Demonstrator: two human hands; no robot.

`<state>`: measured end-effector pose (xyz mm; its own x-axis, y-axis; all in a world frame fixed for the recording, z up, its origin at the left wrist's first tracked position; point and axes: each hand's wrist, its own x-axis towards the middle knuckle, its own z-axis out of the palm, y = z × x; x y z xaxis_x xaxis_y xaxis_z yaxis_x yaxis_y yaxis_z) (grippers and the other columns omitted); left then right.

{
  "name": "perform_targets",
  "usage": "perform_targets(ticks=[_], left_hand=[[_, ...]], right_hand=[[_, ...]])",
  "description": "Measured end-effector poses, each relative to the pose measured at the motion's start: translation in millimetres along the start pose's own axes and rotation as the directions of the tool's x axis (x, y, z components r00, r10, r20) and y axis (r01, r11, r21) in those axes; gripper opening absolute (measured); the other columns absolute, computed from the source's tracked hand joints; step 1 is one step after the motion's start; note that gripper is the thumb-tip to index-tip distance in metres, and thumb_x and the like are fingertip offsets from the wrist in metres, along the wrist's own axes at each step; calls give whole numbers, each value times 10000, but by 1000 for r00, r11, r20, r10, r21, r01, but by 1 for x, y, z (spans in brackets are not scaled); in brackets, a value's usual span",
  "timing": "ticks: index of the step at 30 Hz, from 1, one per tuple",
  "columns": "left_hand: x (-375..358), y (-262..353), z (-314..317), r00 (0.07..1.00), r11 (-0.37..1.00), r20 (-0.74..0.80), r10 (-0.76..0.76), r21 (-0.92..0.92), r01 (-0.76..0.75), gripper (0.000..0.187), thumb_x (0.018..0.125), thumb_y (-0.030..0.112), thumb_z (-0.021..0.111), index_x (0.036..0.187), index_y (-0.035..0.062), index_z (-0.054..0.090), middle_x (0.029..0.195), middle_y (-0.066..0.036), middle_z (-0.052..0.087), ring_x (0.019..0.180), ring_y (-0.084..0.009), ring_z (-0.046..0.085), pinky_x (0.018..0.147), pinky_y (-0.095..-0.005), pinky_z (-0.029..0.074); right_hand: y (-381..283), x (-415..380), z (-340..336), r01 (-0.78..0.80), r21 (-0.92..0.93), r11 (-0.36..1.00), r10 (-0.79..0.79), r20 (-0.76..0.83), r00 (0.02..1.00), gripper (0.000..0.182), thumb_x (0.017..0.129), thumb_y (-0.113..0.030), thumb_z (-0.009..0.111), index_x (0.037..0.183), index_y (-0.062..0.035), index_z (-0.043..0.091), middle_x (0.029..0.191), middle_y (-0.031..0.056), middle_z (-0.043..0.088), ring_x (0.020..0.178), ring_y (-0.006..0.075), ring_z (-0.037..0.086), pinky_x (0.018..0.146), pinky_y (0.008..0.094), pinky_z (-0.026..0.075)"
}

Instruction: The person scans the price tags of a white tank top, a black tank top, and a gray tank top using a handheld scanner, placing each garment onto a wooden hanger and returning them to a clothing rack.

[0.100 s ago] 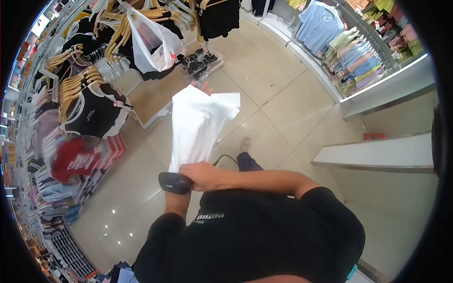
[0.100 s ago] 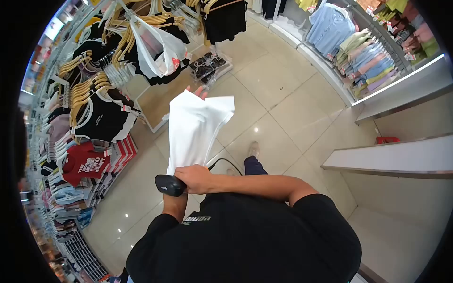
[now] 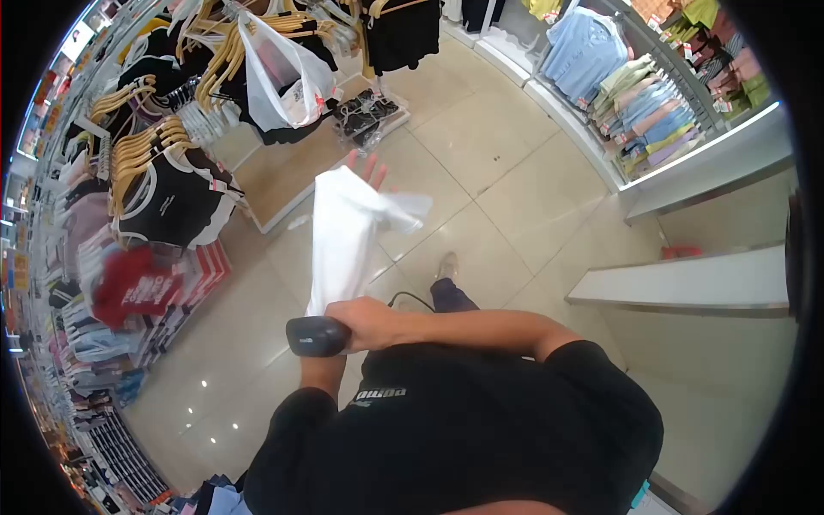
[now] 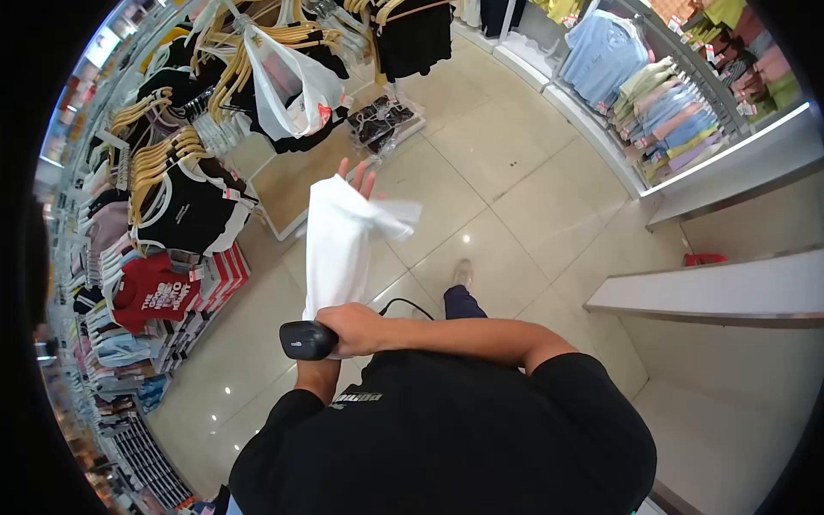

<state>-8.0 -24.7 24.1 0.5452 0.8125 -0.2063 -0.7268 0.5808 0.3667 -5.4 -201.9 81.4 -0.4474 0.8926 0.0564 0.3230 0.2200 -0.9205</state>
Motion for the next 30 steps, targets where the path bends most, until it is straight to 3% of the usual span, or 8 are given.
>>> perform_targets(ticks=[2, 5, 8, 12, 20, 25, 28, 30], left_hand=[[-11, 19, 19, 986, 988, -141, -89, 111, 105, 496, 1046, 410, 411, 1485, 178, 428, 1308, -74, 583, 989, -242, 642, 803, -403, 528], [3, 38, -34, 851, 903, 492, -185, -256, 344, 330, 1054, 318, 384, 1089, 39, 556, 840, -74, 575, 630, -190, 525, 573, -335, 445], [-9, 51, -31, 737, 836, 668, -103, -343, 428, 246, 1053, 196, 352, 886, 53, 464, 667, -58, 460, 484, -185, 429, 487, -329, 405], [-5, 61, -27, 519, 853, 854, -24, -253, 456, 170, 1009, 45, 387, 851, 53, 450, 645, -95, 526, 510, -209, 540, 530, -338, 497], [21, 36, 7, 282, 799, 954, 103, -248, 547, 172, 1005, 22, 425, 839, 57, 453, 644, -124, 564, 501, -216, 564, 507, -326, 521], [22, 44, 12, 446, 870, 893, 65, -270, 413, 235, 1043, 61, 392, 820, 37, 463, 713, -93, 545, 678, -210, 577, 666, -346, 517], [-16, 41, 26, 945, 995, 326, -16, -86, 46, 298, 1069, 254, 408, 914, 35, 537, 816, -87, 608, 707, -204, 593, 653, -331, 500], [-30, 48, 40, 996, 912, -77, -49, 402, 75, 299, 1060, 230, 461, 945, 3, 617, 912, -106, 661, 872, -236, 645, 789, -339, 542]], right_hand=[[-2, 4, 0, -21, 107, 994, 22, -11, 1000, 313, 729, -184, 769, 957, -34, 617, 897, 170, 651, 894, 393, 640, 774, 446, 515], [0, 0, -24, 54, 143, 988, -53, -14, 998, 331, 732, -145, 780, 996, -23, 621, 922, 177, 667, 885, 366, 652, 790, 400, 518], [-5, -27, -66, 51, 214, 976, 3, -246, 969, 782, 632, -112, 887, 1321, 14, 539, 1174, 164, 667, 1062, 294, 662, 968, 386, 501], [-5, -40, -110, 29, 531, 847, 407, -682, 608, 283, 828, -25, 778, 1097, -1, 697, 964, 67, 725, 942, 134, 675, 896, 309, 522], [54, -21, -91, -4, 806, 592, 498, -362, 788, 471, 756, -60, 868, 1165, -13, 638, 1005, 26, 670, 913, 121, 616, 820, 309, 527], [34, -14, -90, 45, 752, 657, 442, -433, 785, 590, 729, 24, 859, 1259, -1, 602, 1166, 65, 664, 1032, 148, 625, 924, 322, 526], [28, -11, -98, -18, 692, 721, 454, -453, 767, 612, 726, 43, 843, 1278, 5, 581, 1210, 85, 627, 1080, 159, 609, 930, 327, 523], [24, -9, -100, 4, 721, 693, 470, -457, 755, 603, 717, 68, 827, 1261, -9, 578, 1135, 71, 585, 1048, 171, 588, 885, 327, 524]])
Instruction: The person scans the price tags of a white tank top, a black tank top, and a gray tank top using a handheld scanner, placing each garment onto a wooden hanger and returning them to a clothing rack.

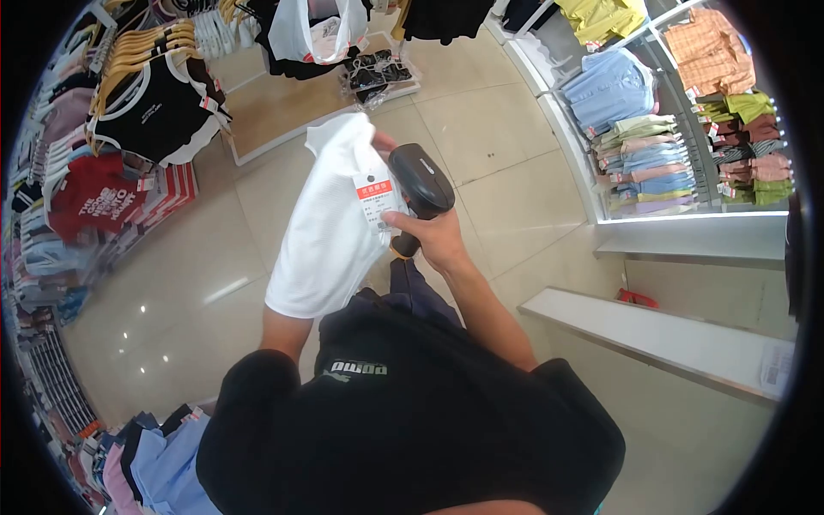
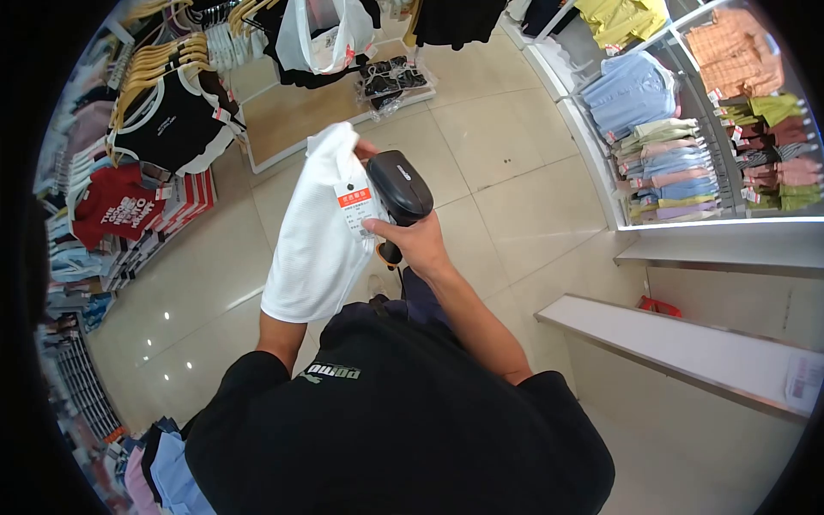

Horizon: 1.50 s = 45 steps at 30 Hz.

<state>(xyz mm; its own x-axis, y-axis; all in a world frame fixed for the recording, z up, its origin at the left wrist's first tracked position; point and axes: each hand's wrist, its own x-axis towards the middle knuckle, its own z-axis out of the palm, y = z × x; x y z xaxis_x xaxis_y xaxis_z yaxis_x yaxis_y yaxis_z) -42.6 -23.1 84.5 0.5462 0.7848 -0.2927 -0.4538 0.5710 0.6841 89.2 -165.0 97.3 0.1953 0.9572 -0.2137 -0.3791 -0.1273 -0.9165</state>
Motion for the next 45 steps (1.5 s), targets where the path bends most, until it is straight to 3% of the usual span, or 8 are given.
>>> perform_targets(ticks=[4, 10, 16, 19, 23, 26, 37, 45], left_hand=[[-31, 0, 3, 999, 979, 52, 10, 202, -21, 283, 1058, 227, 466, 961, 6, 614, 920, -103, 658, 879, -231, 642, 792, -337, 539], [-63, -6, 8, 990, 978, 125, 61, 191, -84, 260, 1055, 221, 475, 985, 10, 610, 932, -98, 654, 888, -223, 638, 798, -333, 535], [-98, -14, 0, 990, 985, 108, 87, 141, -101, 240, 1052, 215, 483, 1009, 14, 605, 944, -93, 649, 898, -215, 633, 803, -329, 532], [-91, -5, -4, 986, 981, 84, 144, 122, -153, 230, 1051, 212, 488, 1021, 16, 603, 949, -90, 647, 902, -211, 630, 806, -327, 530], [-92, 9, -11, 976, 971, 47, 213, 98, -216, 219, 1049, 209, 493, 1037, 18, 600, 957, -87, 644, 909, -206, 627, 809, -324, 527], [-117, 10, -20, 976, 971, 28, 214, 108, -216, 211, 1048, 206, 497, 1049, 20, 598, 963, -84, 642, 913, -202, 625, 812, -322, 525], [-150, 17, -31, 970, 962, 26, 240, 130, -242, 191, 1042, 196, 513, 1092, 28, 590, 985, -75, 634, 931, -187, 616, 822, -315, 519], [-155, 20, -35, 963, 955, 7, 268, 134, -266, 187, 1039, 188, 524, 1124, 33, 584, 1001, -68, 629, 943, -177, 610, 830, -310, 514]], right_hand=[[-12, 1, 9, 87, 25, 996, -88, 16, 996, 555, 758, 65, 787, 1270, 15, 581, 1176, 115, 629, 1051, 169, 612, 876, 325, 519], [6, 0, -8, -72, -162, 984, 66, -43, 997, 514, 771, 50, 781, 1249, 40, 591, 1116, 114, 673, 982, 166, 646, 834, 323, 535], [12, 6, -12, -63, -252, 966, 60, -17, 998, 423, 804, 2, 778, 1192, 50, 614, 1061, 110, 688, 909, 162, 671, 757, 296, 552], [22, 5, -22, -93, -339, 936, 58, -112, 992, 322, 841, -69, 772, 1110, 55, 647, 947, 105, 699, 797, 162, 681, 701, 293, 555], [28, -8, -37, -93, -589, 802, 34, -111, 993, 310, 847, -197, 798, 938, 51, 636, 729, 83, 673, 636, 120, 645, 591, 279, 510], [29, -24, -38, -138, -680, 721, 122, -72, 990, 312, 849, -215, 795, 924, 47, 644, 705, 82, 667, 601, 114, 632, 569, 283, 502], [33, -43, -9, -122, -781, 612, 195, 0, 981, 325, 849, -207, 780, 957, 65, 638, 720, 111, 672, 565, 139, 632, 560, 317, 515], [32, -32, 5, -146, -772, 618, 267, 31, 963, 317, 853, -220, 772, 922, 59, 638, 703, 124, 669, 523, 168, 630, 540, 340, 510]])
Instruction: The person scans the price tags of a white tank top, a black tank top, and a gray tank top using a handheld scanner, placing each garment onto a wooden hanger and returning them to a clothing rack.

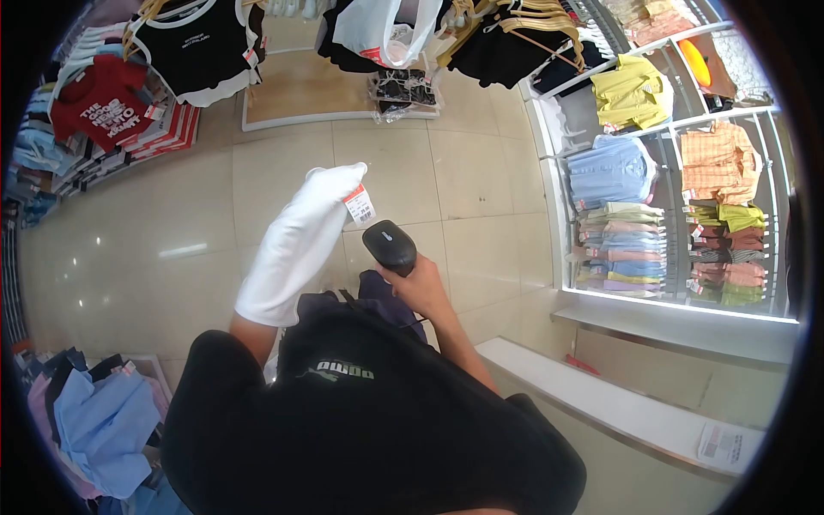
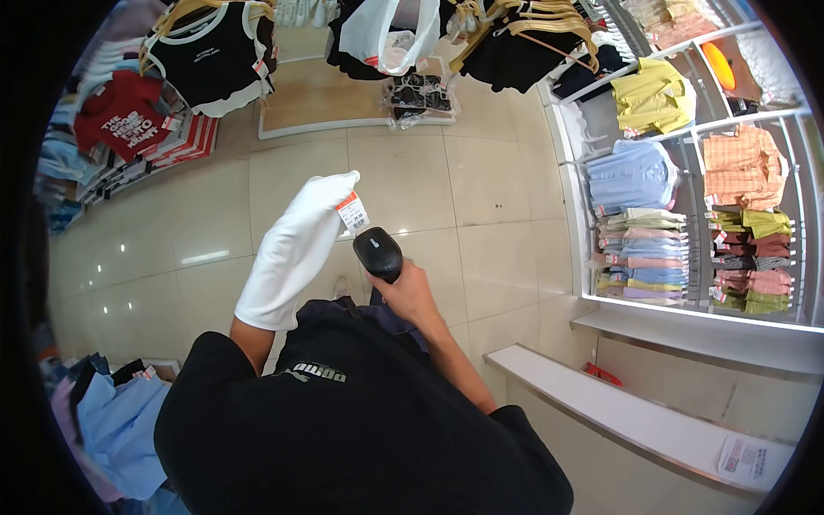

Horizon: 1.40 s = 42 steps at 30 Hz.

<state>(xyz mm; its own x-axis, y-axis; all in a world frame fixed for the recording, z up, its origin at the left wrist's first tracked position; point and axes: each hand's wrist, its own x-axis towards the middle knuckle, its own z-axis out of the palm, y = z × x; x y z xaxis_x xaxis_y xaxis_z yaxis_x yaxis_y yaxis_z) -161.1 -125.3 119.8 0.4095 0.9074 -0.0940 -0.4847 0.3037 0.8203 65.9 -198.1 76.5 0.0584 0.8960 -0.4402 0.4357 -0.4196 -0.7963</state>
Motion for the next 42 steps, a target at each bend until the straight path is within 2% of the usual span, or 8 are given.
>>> perform_targets(ticks=[19, 22, 24, 30, 33, 37, 40, 42], left_hand=[[2, -5, 1, 999, 999, -11, -36, 4, 36, 212, 1030, 170, 551, 1200, 46, 570, 1039, -53, 615, 974, -152, 594, 847, -297, 502], [3, -7, 4, 999, 999, -5, -45, 3, 45, 220, 1028, 167, 555, 1212, 48, 568, 1045, -50, 613, 978, -148, 592, 850, -295, 500], [1, -7, 9, 999, 999, 2, -54, 2, 54, 225, 1027, 166, 558, 1220, 49, 567, 1049, -48, 611, 981, -145, 590, 851, -294, 499], [-6, -16, 31, 994, 994, -5, -105, -29, 105, 244, 1024, 160, 566, 1244, 53, 562, 1061, -44, 607, 991, -137, 586, 857, -290, 495], [-9, -20, 43, 990, 988, -31, -140, -68, 138, 254, 1023, 157, 570, 1256, 55, 560, 1067, -41, 605, 996, -133, 583, 860, -288, 493], [-1, -40, 33, 995, 990, -35, -92, -108, 88, 278, 1021, 153, 573, 1277, 45, 548, 1076, -39, 600, 999, -137, 584, 858, -294, 494], [1, -51, 16, 999, 990, -46, -20, -140, 13, 301, 1021, 159, 568, 1290, 29, 530, 1090, -41, 594, 1003, -149, 586, 856, -303, 498], [-6, -50, 10, 994, 991, -105, 17, -129, -31, 311, 1021, 166, 565, 1294, 25, 523, 1100, -44, 592, 1009, -153, 585, 858, -304, 499]], right_hand=[[0, 0, -8, -137, -68, 988, 141, 57, 988, 282, 859, -199, 764, 920, 46, 638, 669, 101, 653, 501, 172, 617, 513, 347, 497], [-6, -1, -15, -216, 98, 971, 214, 28, 976, 278, 851, -186, 777, 965, 35, 652, 751, 88, 679, 611, 150, 643, 591, 330, 513], [9, 9, -17, -42, 157, 987, 51, -56, 997, 288, 846, -176, 786, 1005, 29, 659, 822, 77, 689, 706, 137, 638, 660, 319, 514], [11, 32, -39, 115, 352, 929, -145, 61, 988, 347, 834, -136, 804, 1124, 2, 672, 979, 29, 694, 916, 121, 597, 848, 300, 481], [0, 35, -40, 35, 305, 952, -115, 249, 962, 359, 829, -148, 813, 1125, 1, 675, 975, 29, 695, 904, 120, 596, 834, 303, 488], [0, 33, -33, -97, 115, 989, 66, 247, 967, 402, 812, -143, 827, 1153, 0, 672, 986, 32, 707, 855, 99, 602, 768, 289, 512], [8, 23, -37, 166, 317, 934, -240, 212, 947, 404, 791, -132, 841, 1135, -2, 674, 961, 25, 706, 811, 91, 604, 722, 279, 515], [4, 16, -51, 111, 309, 945, -199, 272, 941, 400, 777, -126, 849, 1117, -9, 676, 946, 23, 703, 787, 89, 607, 687, 279, 515]])
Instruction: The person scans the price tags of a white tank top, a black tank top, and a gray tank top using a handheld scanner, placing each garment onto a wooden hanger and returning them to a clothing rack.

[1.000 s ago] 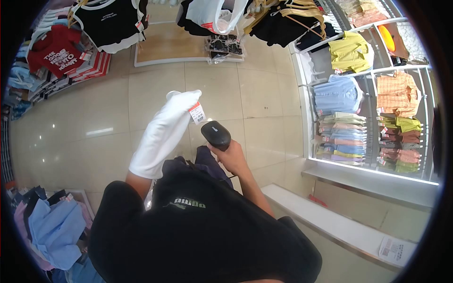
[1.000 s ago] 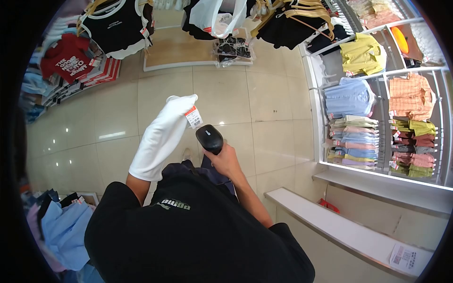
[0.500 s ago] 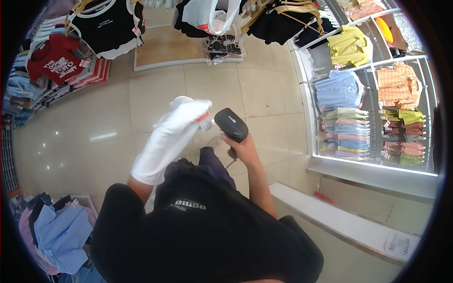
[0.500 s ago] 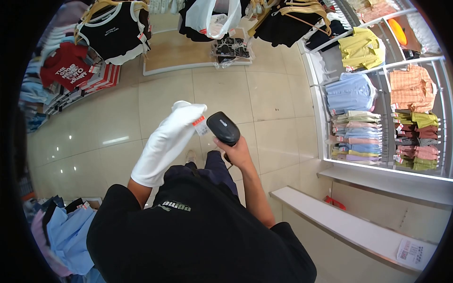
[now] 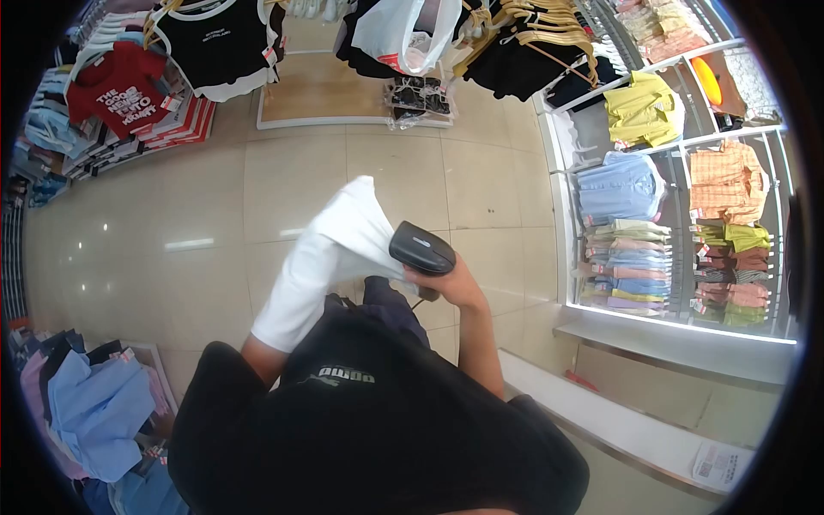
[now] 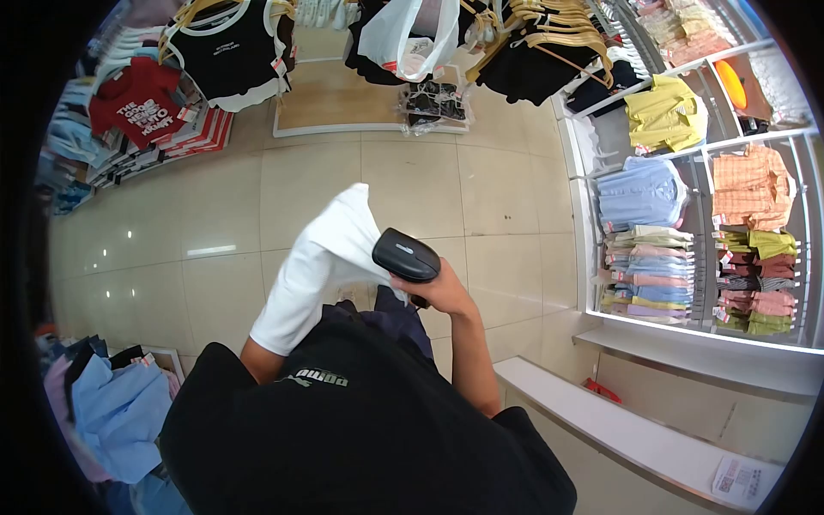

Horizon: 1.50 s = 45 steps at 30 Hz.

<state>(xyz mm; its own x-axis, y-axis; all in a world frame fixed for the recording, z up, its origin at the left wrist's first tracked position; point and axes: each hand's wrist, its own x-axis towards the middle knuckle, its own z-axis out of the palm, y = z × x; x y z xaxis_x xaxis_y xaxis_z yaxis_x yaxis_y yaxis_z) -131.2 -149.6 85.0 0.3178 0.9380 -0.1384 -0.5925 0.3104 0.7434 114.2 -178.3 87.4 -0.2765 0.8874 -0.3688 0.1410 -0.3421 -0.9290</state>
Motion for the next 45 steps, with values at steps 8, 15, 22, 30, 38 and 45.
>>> perform_targets(ticks=[8, 15, 22, 30, 38, 45], left_hand=[[-11, -4, -8, 989, 996, -120, 85, 31, -82, 352, 1021, 198, 554, 1312, 8, 496, 1141, -55, 583, 1034, -169, 583, 865, -310, 502], [-5, -15, 0, 990, 988, -103, 93, 135, -79, 391, 1020, 225, 544, 1327, -6, 472, 1176, -64, 574, 1055, -182, 580, 872, -316, 505], [63, -59, 6, 988, 848, 147, -42, 528, -43, 491, 1018, 319, 584, 1402, 39, 459, 1084, -45, 606, 866, -160, 575, 709, -315, 483], [57, -83, 56, 843, 279, 530, 85, 800, -531, 466, 932, 89, 592, 1391, 56, 523, 1043, -129, 688, 821, -243, 660, 720, -343, 518], [82, -136, 43, 916, 391, 393, 74, 834, -389, 686, 786, 131, 765, 1420, 95, 508, 1098, -98, 539, 951, -236, 612, 847, -336, 514], [112, -163, 21, 789, 741, 136, -599, -277, 611, 695, 1045, 538, 345, 1468, -11, 398, 1513, -181, 433, 1345, -312, 491, 1116, -439, 401]], right_hand=[[21, -42, -47, -199, -111, 974, 204, 34, 978, 311, 753, -148, 869, 983, -31, 693, 741, 10, 666, 626, 87, 577, 542, 266, 466], [51, -56, -63, -358, -213, 909, 371, 22, 928, 337, 772, -177, 853, 1023, -23, 689, 767, 15, 669, 641, 90, 578, 565, 273, 474], [74, -57, -74, -220, -121, 968, 196, -189, 962, 401, 803, -166, 828, 1150, -26, 685, 970, 81, 720, 883, 141, 636, 812, 331, 517], [77, -23, -83, 69, 809, 584, -203, 63, 977, 360, 935, -162, 687, 1238, 4, 583, 1339, 203, 570, 1274, 364, 545, 1077, 608, 435], [70, -7, -102, 186, 771, 609, 23, -251, 968, 540, 870, -22, 695, 1373, -40, 500, 1269, 182, 624, 1175, 290, 601, 959, 514, 538], [53, -16, -165, 274, 731, 625, -38, -322, 946, 581, 842, -21, 723, 1384, -44, 515, 1306, 175, 631, 1095, 199, 622, 861, 342, 531]])
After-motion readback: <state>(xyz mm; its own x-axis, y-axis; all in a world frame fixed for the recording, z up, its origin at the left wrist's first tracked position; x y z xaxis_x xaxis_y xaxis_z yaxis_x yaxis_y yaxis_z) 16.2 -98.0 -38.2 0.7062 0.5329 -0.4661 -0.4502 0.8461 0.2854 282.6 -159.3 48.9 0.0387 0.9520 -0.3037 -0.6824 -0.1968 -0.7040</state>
